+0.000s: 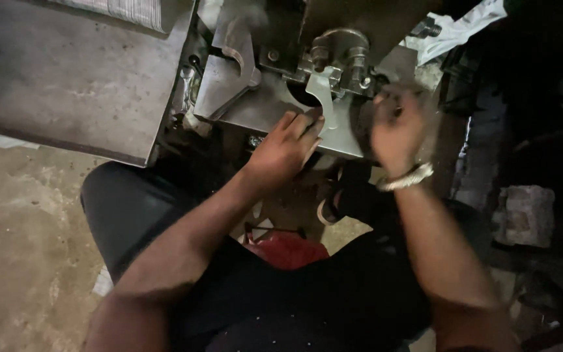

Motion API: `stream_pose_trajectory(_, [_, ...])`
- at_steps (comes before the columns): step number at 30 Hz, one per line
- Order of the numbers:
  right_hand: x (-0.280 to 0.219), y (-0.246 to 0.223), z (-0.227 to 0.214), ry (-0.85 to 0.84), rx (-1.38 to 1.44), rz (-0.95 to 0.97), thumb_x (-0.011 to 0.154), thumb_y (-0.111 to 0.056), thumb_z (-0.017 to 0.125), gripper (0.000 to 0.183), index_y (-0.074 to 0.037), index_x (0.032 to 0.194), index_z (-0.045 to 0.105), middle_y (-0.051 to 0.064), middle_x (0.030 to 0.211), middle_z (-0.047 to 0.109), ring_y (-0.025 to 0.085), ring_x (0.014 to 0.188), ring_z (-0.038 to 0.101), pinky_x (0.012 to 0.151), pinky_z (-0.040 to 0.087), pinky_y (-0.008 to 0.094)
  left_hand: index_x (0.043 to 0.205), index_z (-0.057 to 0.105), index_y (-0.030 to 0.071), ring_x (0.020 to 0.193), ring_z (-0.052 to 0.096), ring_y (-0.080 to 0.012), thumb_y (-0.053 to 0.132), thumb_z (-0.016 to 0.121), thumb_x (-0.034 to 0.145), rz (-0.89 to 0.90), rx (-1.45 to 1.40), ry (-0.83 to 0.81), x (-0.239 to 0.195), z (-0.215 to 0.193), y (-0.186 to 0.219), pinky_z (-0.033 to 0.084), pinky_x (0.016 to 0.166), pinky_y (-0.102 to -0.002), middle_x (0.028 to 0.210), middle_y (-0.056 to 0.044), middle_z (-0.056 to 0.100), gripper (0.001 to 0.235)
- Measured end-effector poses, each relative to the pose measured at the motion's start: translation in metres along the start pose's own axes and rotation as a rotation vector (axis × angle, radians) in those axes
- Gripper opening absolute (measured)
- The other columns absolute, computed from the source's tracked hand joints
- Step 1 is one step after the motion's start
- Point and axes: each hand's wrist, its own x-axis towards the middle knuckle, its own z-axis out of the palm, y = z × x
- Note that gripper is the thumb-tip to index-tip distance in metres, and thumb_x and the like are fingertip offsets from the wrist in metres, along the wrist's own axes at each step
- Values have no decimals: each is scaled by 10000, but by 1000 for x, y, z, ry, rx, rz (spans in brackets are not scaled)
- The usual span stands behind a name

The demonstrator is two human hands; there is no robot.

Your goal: The recorder is placing metal plates into a press machine, processing them, and removing them.

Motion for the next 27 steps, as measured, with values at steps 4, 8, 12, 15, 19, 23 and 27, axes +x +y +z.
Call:
stream_pose_trajectory(4, [-29, -38, -5, -268, 106, -418, 891, -15, 684, 376, -40, 1266, 705, 175, 1418, 572, 388, 1347, 548, 1145, 466, 460, 1385, 598, 22, 1118, 573, -358, 194, 698, 971, -6, -28, 58, 0, -5, 3, 510, 1004, -440, 1198, -168, 614, 459])
stream_pose_trajectory(8, [-40, -65, -12, -429, 51, -613, 792, -20, 724, 506, 8, 1297, 692, 224, 1504, 495, 429, 1345, 473, 1123, 422, 496, 1365, 601, 23, 1114, 611, -367, 197, 717, 964, 19, -63, 118, 2, -14, 5, 531, 1017, -456, 1263, -180, 654, 452])
stream_pose_trajectory(12, [-46, -62, -23, -363, -20, -750, 812, -64, 746, 373, -28, 1182, 721, 194, 1415, 576, 381, 1279, 547, 1071, 456, 488, 1316, 614, 37, 1118, 637, -396, 265, 757, 914, -20, -113, 130, 3, -54, 14, 544, 961, -458, 1200, -214, 677, 483])
stream_pose_trajectory(15, [-54, -63, -26, -514, -30, -576, 920, -116, 687, 218, -50, 1125, 723, 119, 1087, 706, 257, 949, 668, 819, 535, 399, 1319, 649, 85, 1038, 693, -361, 300, 781, 916, -234, -291, 90, 12, -102, 17, 564, 903, -459, 1097, -182, 719, 475])
stream_pose_trajectory(19, [-38, -68, -3, -748, 428, 105, 1067, -184, 578, 200, -38, 1039, 712, 64, 847, 770, 107, 576, 593, 516, 494, 264, 1341, 628, 87, 1153, 664, -365, 275, 690, 1002, -464, -66, 169, 1, -99, -35, 545, 1021, -446, 1287, -153, 706, 393])
stream_pose_trajectory(23, [-13, -77, 11, -791, 734, 584, 1083, -229, 510, 292, -8, 995, 680, 75, 883, 772, 125, 467, 501, 395, 396, 272, 1219, 695, 21, 1287, 588, -414, 188, 727, 929, -242, 300, 236, -31, -63, -105, 492, 1064, -473, 1310, -219, 652, 336])
stream_pose_trajectory(27, [-7, -54, 44, -790, 830, 612, 1090, -228, 519, 280, -8, 1016, 675, 93, 909, 764, 148, 599, 583, 446, 437, 292, 1257, 678, -22, 1140, 605, -428, 157, 711, 942, -421, 13, 86, -25, -74, -99, 495, 985, -488, 1226, -241, 646, 364])
